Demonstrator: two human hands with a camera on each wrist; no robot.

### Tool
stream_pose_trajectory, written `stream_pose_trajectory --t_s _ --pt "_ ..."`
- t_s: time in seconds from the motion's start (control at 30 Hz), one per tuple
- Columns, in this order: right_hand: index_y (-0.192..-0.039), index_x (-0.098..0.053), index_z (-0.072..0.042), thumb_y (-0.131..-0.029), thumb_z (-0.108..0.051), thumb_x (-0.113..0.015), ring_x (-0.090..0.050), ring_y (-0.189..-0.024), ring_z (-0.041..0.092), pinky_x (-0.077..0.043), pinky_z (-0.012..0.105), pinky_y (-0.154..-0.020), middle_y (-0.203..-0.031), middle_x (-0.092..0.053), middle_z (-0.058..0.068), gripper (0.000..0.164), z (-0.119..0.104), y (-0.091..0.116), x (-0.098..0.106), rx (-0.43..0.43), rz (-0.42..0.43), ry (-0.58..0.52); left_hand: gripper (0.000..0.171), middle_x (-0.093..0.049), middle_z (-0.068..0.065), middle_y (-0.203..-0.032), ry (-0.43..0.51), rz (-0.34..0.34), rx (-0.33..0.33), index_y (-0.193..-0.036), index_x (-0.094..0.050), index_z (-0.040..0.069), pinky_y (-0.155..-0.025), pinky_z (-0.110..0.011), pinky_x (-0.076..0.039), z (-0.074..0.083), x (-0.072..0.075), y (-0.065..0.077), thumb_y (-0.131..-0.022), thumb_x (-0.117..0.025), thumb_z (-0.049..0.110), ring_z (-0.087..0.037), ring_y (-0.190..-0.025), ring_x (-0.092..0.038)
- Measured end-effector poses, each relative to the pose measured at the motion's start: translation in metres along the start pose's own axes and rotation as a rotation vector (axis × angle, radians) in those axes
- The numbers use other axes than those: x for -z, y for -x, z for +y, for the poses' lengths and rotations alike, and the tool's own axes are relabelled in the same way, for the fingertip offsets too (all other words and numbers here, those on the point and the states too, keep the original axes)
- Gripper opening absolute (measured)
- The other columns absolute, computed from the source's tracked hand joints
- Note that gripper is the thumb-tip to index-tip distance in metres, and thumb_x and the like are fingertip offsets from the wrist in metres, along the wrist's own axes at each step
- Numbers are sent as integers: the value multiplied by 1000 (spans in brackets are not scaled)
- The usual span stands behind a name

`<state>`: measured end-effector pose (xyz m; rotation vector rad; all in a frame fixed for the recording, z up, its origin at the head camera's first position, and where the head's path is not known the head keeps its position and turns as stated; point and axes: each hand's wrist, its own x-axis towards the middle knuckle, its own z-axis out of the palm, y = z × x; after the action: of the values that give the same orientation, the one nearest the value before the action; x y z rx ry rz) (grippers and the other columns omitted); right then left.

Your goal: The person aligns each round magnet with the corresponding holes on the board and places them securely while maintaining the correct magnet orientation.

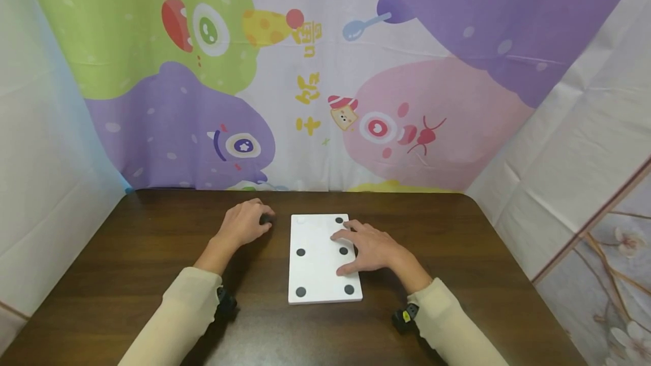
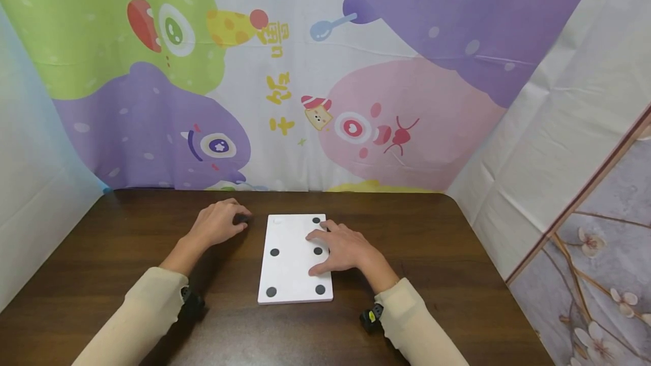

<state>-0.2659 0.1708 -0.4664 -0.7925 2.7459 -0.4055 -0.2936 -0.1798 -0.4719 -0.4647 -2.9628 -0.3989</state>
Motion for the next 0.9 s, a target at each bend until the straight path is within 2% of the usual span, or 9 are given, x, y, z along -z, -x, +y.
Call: stream_pose_trajectory --t_s 0.43,0.7,0.8,0.9 --pt "-158 -63 -31 -87 -63 -90 -54 -154 43 -52 73 -117 -175 -48 16 82 -1 0 0 -12 -3 -1 30 -80 -15 -131 11 -43 12 -129 -85 12 -101 -62 -64 -6 -6 -8 -100 -84 20 -44 -123 -77" --pt "-158 -63 -31 -87 -63 -90 -54 -154 43 -52 72 -116 -175 -48 16 82 -2 0 1 -9 -2 1 34 -80 -10 -125 -38 -25 -10 -128 -86 19 -90 -61 -65 -38 -44 -27 -95 -89 25 -41 -114 -79" --pt "-158 -63 -31 -87 -63 -90 -54 -154 43 -52 73 -116 -175 -48 16 82 -2 0 0 -10 -4 2 34 -80 -10 -126 -19 -55 4 -129 -86 19 -91 -62 -65 -36 -39 -27 -96 -89 22 -42 -117 -78" --pt "-158 -63 -31 -87 -63 -90 -54 -154 43 -51 73 -117 -175 -47 16 82 -2 0 0 -12 -6 3 32 -80 -9 -125 -9 -45 -3 -128 -86 20 -88 -61 -66 -41 -45 -29 -96 -89 23 -41 -115 -78"
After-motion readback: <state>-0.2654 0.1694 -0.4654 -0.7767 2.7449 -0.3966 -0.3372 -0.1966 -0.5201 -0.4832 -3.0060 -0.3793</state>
